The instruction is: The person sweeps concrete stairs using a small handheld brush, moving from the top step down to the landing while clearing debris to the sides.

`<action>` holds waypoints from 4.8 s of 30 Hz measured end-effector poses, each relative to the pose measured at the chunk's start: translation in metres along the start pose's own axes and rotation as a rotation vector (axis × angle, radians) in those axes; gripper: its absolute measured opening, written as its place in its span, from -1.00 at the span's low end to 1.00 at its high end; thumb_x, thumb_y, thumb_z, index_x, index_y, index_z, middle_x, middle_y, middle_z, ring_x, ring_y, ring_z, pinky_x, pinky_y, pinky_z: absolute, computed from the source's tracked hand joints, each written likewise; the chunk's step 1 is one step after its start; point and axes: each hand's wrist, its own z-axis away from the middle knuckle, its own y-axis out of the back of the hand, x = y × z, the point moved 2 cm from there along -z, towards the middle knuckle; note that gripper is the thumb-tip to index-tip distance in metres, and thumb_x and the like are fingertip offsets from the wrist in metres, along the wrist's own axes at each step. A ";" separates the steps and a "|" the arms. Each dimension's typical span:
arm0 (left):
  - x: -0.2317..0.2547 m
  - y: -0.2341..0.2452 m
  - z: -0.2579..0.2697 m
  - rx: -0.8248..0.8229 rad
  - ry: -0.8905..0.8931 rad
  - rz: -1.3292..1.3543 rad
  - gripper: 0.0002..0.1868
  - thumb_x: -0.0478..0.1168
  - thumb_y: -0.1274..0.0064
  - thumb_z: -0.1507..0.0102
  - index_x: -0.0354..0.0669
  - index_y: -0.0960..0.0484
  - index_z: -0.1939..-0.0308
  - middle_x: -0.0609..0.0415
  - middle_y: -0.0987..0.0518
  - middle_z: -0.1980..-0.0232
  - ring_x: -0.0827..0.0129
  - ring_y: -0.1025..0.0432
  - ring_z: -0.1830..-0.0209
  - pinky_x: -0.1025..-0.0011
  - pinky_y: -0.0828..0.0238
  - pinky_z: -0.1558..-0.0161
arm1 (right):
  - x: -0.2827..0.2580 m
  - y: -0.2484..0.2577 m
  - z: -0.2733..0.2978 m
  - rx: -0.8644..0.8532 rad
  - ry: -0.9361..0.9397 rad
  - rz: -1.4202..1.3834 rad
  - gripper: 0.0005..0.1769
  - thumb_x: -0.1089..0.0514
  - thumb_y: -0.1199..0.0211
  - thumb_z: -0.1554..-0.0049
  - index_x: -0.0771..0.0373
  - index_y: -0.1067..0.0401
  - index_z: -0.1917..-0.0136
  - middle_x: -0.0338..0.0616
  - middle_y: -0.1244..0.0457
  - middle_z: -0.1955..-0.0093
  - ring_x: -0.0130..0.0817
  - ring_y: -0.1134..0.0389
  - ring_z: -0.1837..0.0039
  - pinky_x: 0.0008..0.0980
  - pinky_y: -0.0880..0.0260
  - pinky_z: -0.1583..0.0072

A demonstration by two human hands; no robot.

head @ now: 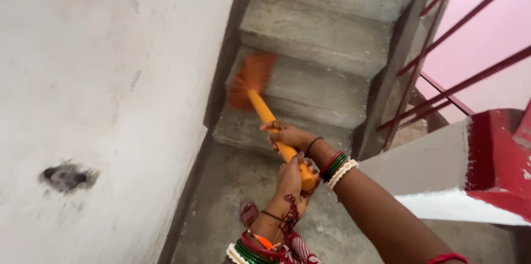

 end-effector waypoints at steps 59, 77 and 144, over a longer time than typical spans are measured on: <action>0.016 -0.011 -0.011 -0.266 0.700 -0.016 -0.77 -0.25 -0.04 -0.34 -0.10 -0.39 0.40 0.29 -0.37 0.53 0.61 -0.30 0.63 0.62 -0.40 0.50 | 0.083 0.053 0.053 0.370 0.024 -0.658 -0.45 0.29 -0.05 -0.20 -0.01 -0.10 -0.42 -0.05 -0.22 0.15 -0.50 -0.02 0.50 -0.50 -0.10 0.49; 0.058 -0.057 0.057 -0.086 0.170 -0.047 -0.79 -0.15 0.04 -0.36 -0.13 -0.37 0.32 0.15 -0.39 0.44 0.39 -0.38 0.44 0.36 -0.54 0.25 | -0.036 -0.010 0.026 -0.078 0.194 -0.121 -0.37 0.23 -0.14 -0.17 0.15 -0.16 -0.50 -0.23 -0.23 0.12 -0.48 -0.32 0.20 -0.45 -0.43 0.15; 0.028 -0.241 -0.169 -0.257 0.120 0.213 -0.84 -0.21 0.04 -0.37 -0.10 -0.37 0.30 0.21 -0.38 0.48 0.52 -0.31 0.56 0.56 -0.41 0.43 | -0.143 0.262 -0.023 -0.093 0.149 -0.112 -0.49 0.22 -0.10 -0.17 0.15 -0.26 -0.41 -0.18 -0.26 0.13 -0.48 -0.32 0.20 -0.51 -0.43 0.15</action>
